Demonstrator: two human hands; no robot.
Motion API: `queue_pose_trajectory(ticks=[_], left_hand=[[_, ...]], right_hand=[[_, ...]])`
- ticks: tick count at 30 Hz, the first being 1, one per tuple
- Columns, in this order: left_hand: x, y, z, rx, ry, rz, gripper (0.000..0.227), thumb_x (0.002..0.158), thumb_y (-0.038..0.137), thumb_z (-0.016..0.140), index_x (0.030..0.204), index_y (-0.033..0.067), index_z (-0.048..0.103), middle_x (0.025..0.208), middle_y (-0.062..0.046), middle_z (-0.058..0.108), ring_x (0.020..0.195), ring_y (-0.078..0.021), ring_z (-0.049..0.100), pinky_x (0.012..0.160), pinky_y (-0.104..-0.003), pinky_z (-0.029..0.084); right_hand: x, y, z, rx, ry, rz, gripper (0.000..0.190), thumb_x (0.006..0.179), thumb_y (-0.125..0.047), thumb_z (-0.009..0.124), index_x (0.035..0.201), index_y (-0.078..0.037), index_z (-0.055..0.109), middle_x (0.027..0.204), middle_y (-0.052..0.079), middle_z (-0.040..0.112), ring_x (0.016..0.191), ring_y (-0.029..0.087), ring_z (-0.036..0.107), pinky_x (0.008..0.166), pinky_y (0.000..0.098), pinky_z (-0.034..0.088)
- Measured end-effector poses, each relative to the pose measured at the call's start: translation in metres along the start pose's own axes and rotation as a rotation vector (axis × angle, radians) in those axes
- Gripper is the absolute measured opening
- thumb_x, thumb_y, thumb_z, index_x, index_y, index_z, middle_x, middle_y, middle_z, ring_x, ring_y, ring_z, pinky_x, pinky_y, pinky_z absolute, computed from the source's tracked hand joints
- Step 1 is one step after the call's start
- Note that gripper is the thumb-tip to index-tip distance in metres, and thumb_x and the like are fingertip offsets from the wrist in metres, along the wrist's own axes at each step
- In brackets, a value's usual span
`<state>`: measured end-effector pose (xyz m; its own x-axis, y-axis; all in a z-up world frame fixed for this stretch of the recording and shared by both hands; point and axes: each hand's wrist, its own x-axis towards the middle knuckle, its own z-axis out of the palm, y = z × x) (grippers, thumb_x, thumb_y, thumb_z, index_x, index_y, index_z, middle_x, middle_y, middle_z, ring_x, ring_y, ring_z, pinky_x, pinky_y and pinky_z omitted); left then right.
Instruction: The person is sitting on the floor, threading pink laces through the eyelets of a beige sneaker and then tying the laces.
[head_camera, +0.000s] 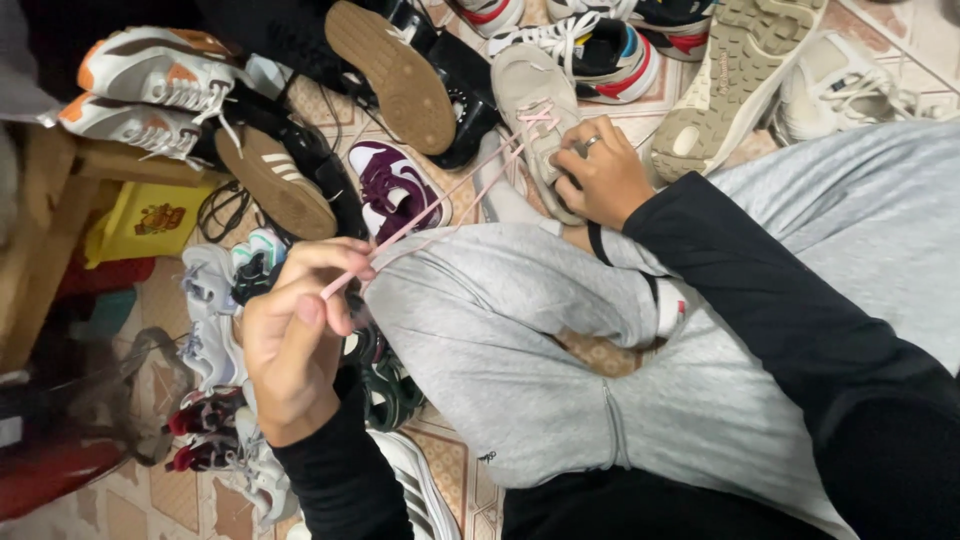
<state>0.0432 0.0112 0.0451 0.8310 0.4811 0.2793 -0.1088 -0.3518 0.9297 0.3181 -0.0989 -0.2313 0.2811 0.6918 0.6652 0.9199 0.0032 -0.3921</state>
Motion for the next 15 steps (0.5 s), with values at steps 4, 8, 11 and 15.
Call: queue_pose_trajectory(ticks=[4, 8, 11, 15], left_hand=[[-0.010, 0.013, 0.002, -0.011, 0.091, 0.059, 0.047, 0.105, 0.027, 0.049, 0.066, 0.0024, 0.057, 0.101, -0.028, 0.062, 0.117, -0.0456, 0.059, 0.108, -0.053, 0.046], [-0.016, 0.012, -0.009, -0.082, 0.150, 0.147, 0.041, 0.107, 0.025, 0.050, 0.078, -0.0009, 0.063, 0.101, -0.028, 0.062, 0.114, -0.0456, 0.060, 0.104, -0.053, 0.050], [-0.023, 0.006, -0.021, -0.138, 0.192, 0.230, 0.036, 0.108, 0.028, 0.052, 0.089, 0.0004, 0.065, 0.102, -0.025, 0.063, 0.114, -0.0432, 0.060, 0.099, -0.051, 0.053], [-0.020, 0.001, -0.031, -0.111, 0.247, 0.326, 0.033, 0.105, 0.029, 0.059, 0.098, -0.0024, 0.066, 0.099, -0.027, 0.062, 0.107, -0.0454, 0.061, 0.095, -0.054, 0.054]], right_hand=[[-0.002, 0.002, 0.004, -0.007, -0.003, -0.007, 0.014, 0.078, -0.014, 0.073, 0.092, -0.015, 0.071, 0.101, 0.007, 0.058, 0.102, 0.031, 0.057, 0.082, 0.0409, 0.049], [-0.001, 0.001, 0.003, -0.018, 0.004, -0.005, 0.015, 0.077, -0.015, 0.073, 0.092, -0.016, 0.071, 0.099, 0.006, 0.058, 0.101, 0.031, 0.057, 0.082, 0.0403, 0.048], [-0.002, 0.003, 0.006, -0.024, 0.017, -0.019, 0.016, 0.076, -0.016, 0.075, 0.092, -0.016, 0.072, 0.098, 0.007, 0.059, 0.100, 0.031, 0.057, 0.082, 0.0404, 0.048], [-0.008, 0.007, 0.014, -0.040, 0.015, -0.029, 0.014, 0.078, -0.019, 0.074, 0.091, -0.017, 0.071, 0.100, 0.007, 0.061, 0.104, 0.031, 0.058, 0.085, 0.0409, 0.048]])
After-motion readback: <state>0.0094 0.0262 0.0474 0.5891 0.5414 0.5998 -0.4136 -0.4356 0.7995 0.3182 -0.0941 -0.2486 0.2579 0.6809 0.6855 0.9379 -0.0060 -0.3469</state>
